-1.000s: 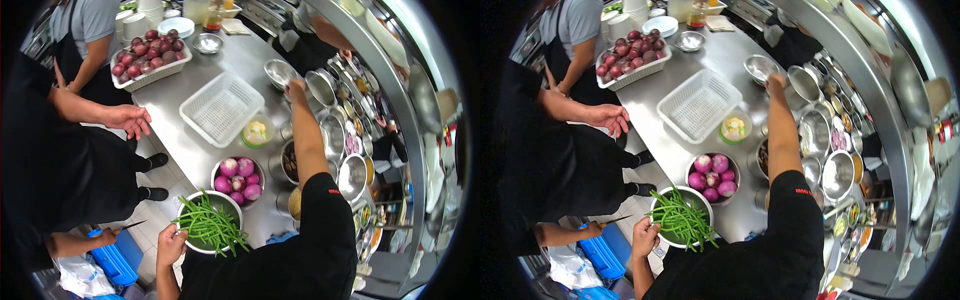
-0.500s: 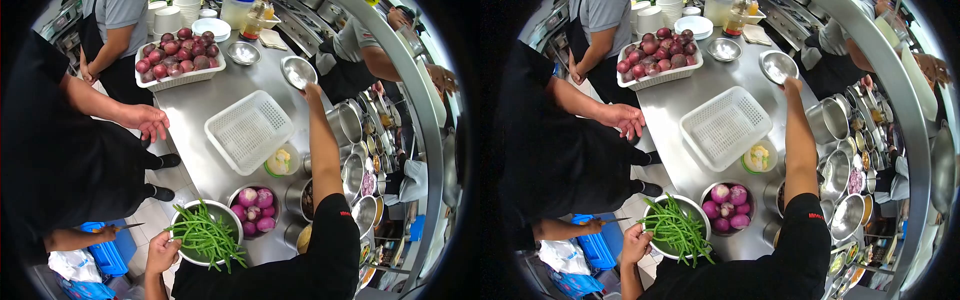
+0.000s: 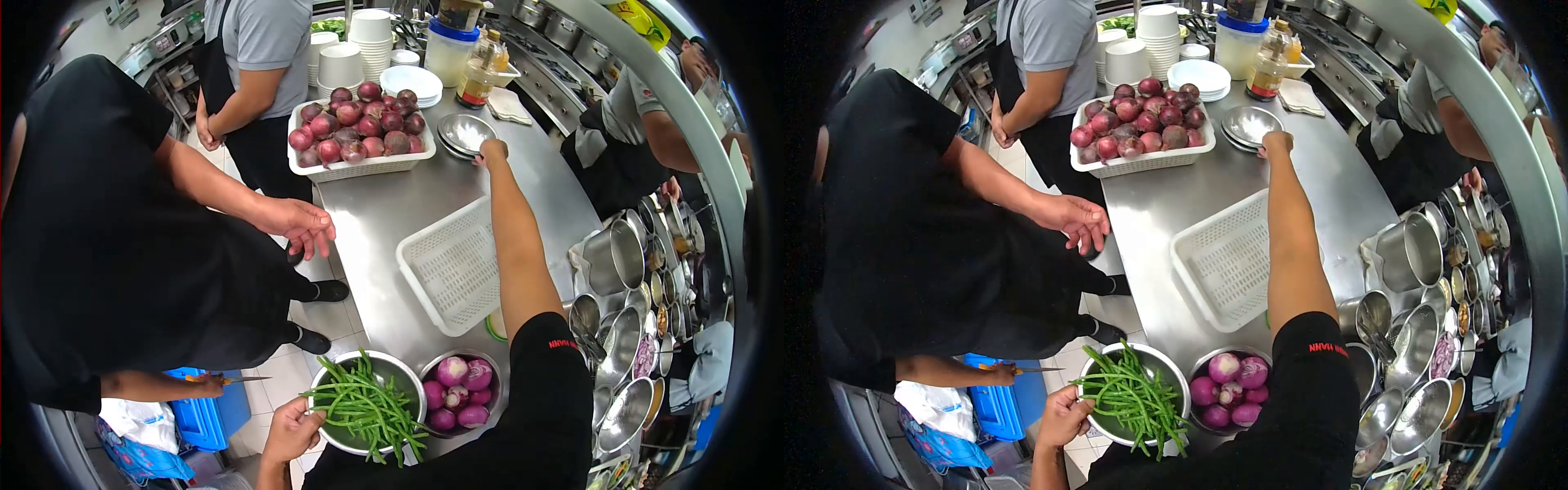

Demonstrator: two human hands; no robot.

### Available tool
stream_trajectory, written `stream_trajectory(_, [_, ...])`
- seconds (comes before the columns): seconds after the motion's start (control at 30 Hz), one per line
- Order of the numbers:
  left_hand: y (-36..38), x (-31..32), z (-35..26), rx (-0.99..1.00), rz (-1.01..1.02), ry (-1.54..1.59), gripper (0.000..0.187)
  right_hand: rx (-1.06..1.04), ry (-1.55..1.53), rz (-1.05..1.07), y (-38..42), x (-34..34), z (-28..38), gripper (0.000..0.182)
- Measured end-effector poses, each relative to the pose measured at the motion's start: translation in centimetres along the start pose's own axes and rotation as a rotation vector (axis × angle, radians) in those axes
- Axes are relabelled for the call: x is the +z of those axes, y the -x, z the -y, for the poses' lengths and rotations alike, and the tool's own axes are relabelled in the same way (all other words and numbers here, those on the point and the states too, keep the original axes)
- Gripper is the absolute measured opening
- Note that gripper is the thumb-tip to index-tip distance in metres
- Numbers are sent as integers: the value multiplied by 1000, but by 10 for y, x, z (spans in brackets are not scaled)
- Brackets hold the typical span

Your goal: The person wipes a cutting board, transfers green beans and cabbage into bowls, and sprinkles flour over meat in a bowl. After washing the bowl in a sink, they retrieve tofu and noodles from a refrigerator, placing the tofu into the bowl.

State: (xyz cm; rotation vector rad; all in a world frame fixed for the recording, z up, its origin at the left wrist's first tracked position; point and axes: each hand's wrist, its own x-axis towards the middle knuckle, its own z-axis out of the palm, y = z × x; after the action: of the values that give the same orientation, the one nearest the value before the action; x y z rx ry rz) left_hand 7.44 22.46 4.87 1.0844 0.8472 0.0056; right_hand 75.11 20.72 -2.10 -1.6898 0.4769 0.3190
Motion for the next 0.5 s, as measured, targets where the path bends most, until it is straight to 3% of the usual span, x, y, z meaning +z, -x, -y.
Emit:
stream_trajectory(0.13, [-3,4,-6,37,47,-46,9,-10,166,-97,-21,-25,-19,41])
stream_trajectory(0.2, [-14,11,-18,82,76,-48,9,-220,314,-192,-5,-55,-22,38])
stream_trajectory(0.3, [-30,31,-38,135,164,-129,10,-440,467,-182,-29,-112,-28,20])
stream_trajectory(0.33, [-25,39,-43,147,194,-158,10,-595,785,-164,-13,-143,-20,19])
stream_trajectory(0.37, [-26,46,-49,158,236,-166,9,-906,1429,-149,14,-175,-10,20])
stream_trajectory(0.4, [-27,52,-55,174,288,-181,9,-1062,1751,-170,40,-198,-4,20])
stream_trajectory(0.5, [-21,71,-59,202,395,-270,13,-1186,2179,-152,86,-278,-3,17])
